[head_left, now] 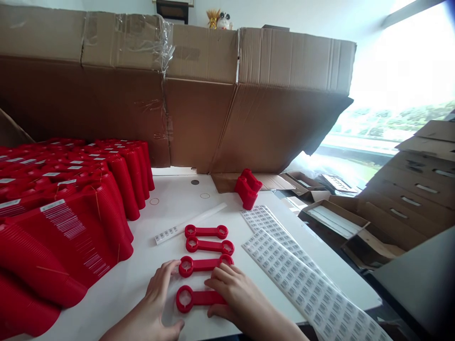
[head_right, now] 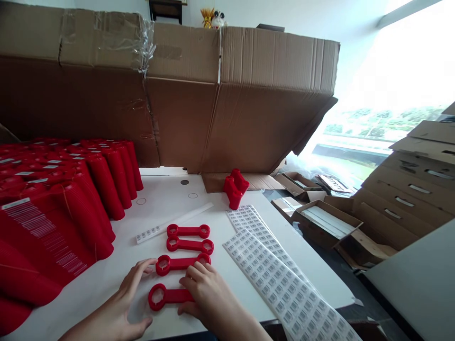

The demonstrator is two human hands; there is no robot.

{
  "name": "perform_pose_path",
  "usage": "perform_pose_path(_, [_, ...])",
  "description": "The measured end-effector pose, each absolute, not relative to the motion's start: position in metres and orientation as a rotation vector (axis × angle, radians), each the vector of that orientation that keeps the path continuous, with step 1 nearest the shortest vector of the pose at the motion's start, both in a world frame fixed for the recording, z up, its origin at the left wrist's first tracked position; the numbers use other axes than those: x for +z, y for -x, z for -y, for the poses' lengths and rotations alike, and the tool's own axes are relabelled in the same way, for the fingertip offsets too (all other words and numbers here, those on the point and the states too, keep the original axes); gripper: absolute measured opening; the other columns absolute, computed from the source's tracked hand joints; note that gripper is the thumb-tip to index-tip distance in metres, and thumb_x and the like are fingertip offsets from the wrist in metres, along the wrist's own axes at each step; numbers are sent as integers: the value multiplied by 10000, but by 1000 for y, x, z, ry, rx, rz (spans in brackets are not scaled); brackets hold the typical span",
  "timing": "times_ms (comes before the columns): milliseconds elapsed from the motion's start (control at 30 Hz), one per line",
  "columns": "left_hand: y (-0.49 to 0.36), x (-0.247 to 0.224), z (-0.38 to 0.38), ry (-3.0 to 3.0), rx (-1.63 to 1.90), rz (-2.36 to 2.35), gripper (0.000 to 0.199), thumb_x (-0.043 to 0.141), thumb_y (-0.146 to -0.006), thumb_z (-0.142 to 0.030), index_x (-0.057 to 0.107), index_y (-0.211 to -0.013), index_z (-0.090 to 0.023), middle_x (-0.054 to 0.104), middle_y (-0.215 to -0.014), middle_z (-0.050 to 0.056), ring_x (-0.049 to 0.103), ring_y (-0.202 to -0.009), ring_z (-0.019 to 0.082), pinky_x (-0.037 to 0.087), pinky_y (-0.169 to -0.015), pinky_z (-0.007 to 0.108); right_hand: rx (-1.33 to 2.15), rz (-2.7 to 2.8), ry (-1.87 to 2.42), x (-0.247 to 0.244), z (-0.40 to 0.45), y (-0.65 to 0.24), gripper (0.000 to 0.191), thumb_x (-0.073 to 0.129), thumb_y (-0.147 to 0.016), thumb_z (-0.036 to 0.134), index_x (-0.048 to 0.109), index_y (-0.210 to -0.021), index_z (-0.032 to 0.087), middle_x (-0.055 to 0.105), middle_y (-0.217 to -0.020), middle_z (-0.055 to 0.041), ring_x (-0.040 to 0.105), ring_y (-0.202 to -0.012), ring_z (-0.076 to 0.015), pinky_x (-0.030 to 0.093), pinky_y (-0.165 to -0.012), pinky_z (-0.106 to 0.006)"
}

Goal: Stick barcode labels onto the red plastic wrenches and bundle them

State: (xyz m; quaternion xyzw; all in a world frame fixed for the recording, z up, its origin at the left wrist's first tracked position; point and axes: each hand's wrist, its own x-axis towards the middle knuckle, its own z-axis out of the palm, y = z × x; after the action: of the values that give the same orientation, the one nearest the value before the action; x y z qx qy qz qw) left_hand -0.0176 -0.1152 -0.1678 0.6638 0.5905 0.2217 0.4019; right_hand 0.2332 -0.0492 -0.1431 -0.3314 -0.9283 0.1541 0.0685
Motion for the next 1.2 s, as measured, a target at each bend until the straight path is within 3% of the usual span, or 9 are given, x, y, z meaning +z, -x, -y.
perform_pose_path(67, [15,-167,116,-1705,555,-1509,934,668,-744,-214,217,-1562,-231,315,-1640,141,341,-1513,291,341,-1234,438,482,2753,1007,-139,48,-234,443,793,-843,492,728,-1172,203,714,-1100,-78,646,-1038,-304,528,-909,-433])
perform_pose_path(167, [16,-169,116,-1697,563,-1546,890,680,-802,-318,232,-1565,-221,295,-1659,148,335,-1521,301,376,-1210,425,513,2642,1111,-125,41,-250,247,647,-989,385,717,-1156,217,699,-1105,-74,639,-1059,-284,516,-919,-427])
perform_pose_path(267, [16,-178,112,-1627,624,-1578,709,566,-919,-464,310,-1533,-218,409,-1601,158,419,-1470,296,425,-1167,431,604,2431,1342,-120,27,-271,284,477,-1066,382,699,-1130,216,689,-1122,-84,654,-1030,-262,526,-872,-405])
perform_pose_path(367, [12,-187,106,-1601,705,-1643,566,439,-979,-490,392,-1492,-256,526,-1506,134,480,-1410,290,459,-1121,447,637,2307,1491,-128,9,-285,362,412,-1073,418,678,-1142,182,697,-1117,-114,678,-963,-262,537,-818,-411])
perform_pose_path(500, [3,-192,98,-1632,724,-1665,498,451,-976,-459,468,-1439,-274,543,-1473,104,468,-1391,292,412,-1149,486,671,2266,1539,-142,-12,-282,349,439,-1047,400,692,-1103,166,723,-1061,-116,690,-922,-261,538,-798,-405])
perform_pose_path(633, [-2,-193,95,-1626,737,-1677,496,466,-968,-449,468,-1436,-287,553,-1452,98,489,-1354,296,444,-1106,480,717,2256,1521,-145,-21,-274,322,449,-1029,359,692,-1116,166,730,-1087,-114,696,-917,-250,543,-806,-394])
perform_pose_path(833, [-3,-194,99,-1662,780,-1713,486,505,-947,-411,479,-1417,-289,559,-1438,88,488,-1334,304,421,-1110,482,771,2219,1484,-140,-5,-283,364,410,-1054,399,601,-1289,197,688,-1251,-114,671,-1097,-239,544,-914,-375])
perform_pose_path(1000, [3,-189,110,-1851,732,-1715,461,628,-885,-369,555,-1329,-272,602,-1368,99,560,-1223,314,461,-1042,477,784,2267,1429,-132,35,-283,288,466,-1042,447,668,-1080,244,672,-1167,-62,660,-1059,-234,523,-924,-372])
perform_pose_path(1200, [-6,-192,105,-1988,650,-1635,300,606,-910,-287,664,-1205,-285,689,-1257,73,646,-1061,282,539,-935,427,859,2350,1348,-139,62,-277,153,624,-968,349,668,-1072,246,660,-1171,-49,660,-1071,-237,530,-901,-337])
